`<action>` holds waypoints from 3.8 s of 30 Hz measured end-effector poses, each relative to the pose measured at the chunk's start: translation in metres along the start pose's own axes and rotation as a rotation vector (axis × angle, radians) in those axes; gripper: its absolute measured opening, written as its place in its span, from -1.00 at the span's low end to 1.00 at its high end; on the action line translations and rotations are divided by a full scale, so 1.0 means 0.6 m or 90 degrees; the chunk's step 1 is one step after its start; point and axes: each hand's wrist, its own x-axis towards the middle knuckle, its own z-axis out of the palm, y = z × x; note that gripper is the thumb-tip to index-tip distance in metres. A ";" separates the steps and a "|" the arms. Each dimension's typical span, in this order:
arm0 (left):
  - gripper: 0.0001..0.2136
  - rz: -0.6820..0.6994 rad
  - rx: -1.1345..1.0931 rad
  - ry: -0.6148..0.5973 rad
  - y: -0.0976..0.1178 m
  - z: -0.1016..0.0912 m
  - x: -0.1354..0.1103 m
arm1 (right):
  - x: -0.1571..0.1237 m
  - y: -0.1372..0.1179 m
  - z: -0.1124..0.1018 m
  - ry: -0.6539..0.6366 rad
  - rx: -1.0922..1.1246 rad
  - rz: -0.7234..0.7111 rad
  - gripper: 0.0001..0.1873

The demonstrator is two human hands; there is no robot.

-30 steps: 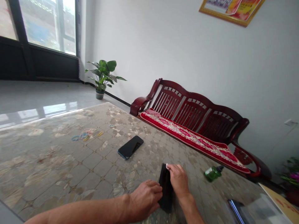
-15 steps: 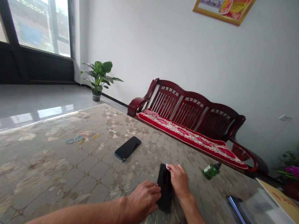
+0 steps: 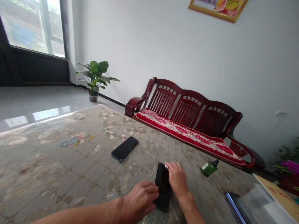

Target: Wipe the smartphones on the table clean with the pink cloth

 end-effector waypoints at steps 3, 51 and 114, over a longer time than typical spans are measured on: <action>-0.86 0.003 0.005 -0.004 0.000 -0.001 0.000 | -0.016 -0.002 -0.005 -0.017 0.024 -0.010 -0.67; -0.91 -0.008 0.065 -0.011 0.013 -0.013 0.000 | -0.014 -0.035 -0.016 -0.066 0.058 -0.015 -0.70; -0.94 -0.021 0.075 -0.024 0.016 -0.012 0.003 | 0.011 -0.055 0.000 -0.078 0.023 0.019 -0.69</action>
